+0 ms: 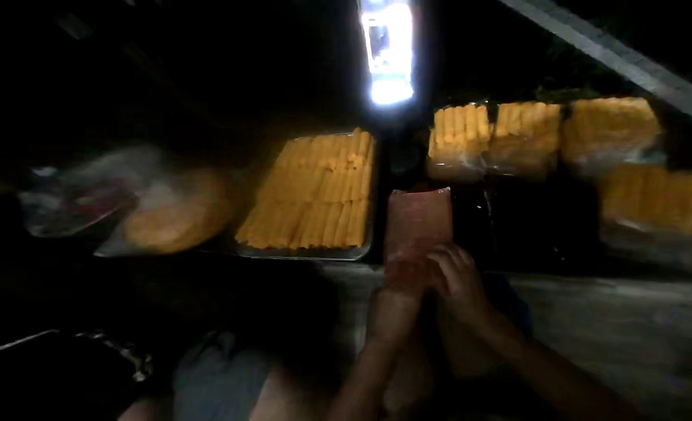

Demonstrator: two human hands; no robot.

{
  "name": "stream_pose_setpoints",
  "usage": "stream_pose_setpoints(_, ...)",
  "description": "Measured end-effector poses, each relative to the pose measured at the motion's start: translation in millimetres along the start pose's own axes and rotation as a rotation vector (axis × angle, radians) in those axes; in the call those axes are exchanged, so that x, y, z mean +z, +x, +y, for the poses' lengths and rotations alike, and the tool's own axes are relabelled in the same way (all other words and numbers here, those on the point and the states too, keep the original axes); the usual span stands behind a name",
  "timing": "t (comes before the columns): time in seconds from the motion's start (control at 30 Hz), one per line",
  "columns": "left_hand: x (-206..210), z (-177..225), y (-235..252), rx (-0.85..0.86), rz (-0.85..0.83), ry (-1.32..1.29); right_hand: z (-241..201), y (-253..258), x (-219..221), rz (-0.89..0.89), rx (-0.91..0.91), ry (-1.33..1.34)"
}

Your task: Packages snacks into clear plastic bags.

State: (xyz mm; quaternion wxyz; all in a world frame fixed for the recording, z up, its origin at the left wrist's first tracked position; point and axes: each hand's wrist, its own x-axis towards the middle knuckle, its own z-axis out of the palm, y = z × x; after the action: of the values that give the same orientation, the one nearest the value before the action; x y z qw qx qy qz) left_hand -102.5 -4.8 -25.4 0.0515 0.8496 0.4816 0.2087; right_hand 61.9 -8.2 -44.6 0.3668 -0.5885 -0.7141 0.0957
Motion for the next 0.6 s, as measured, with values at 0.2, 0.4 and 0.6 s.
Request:
stream_pose_setpoints(0.2,-10,12,-21,0.17,0.174,0.073,3,5,-2,-0.007,-0.019,0.018)
stream_pose_setpoints(0.4,-48,21,-31,0.208,0.338,0.027,-1,9,-9,-0.055,0.01,0.018)
stream_pose_setpoints(0.6,-99,22,-17,0.225,0.432,-0.117,-24,3,-25,-0.109,-0.111,0.29)
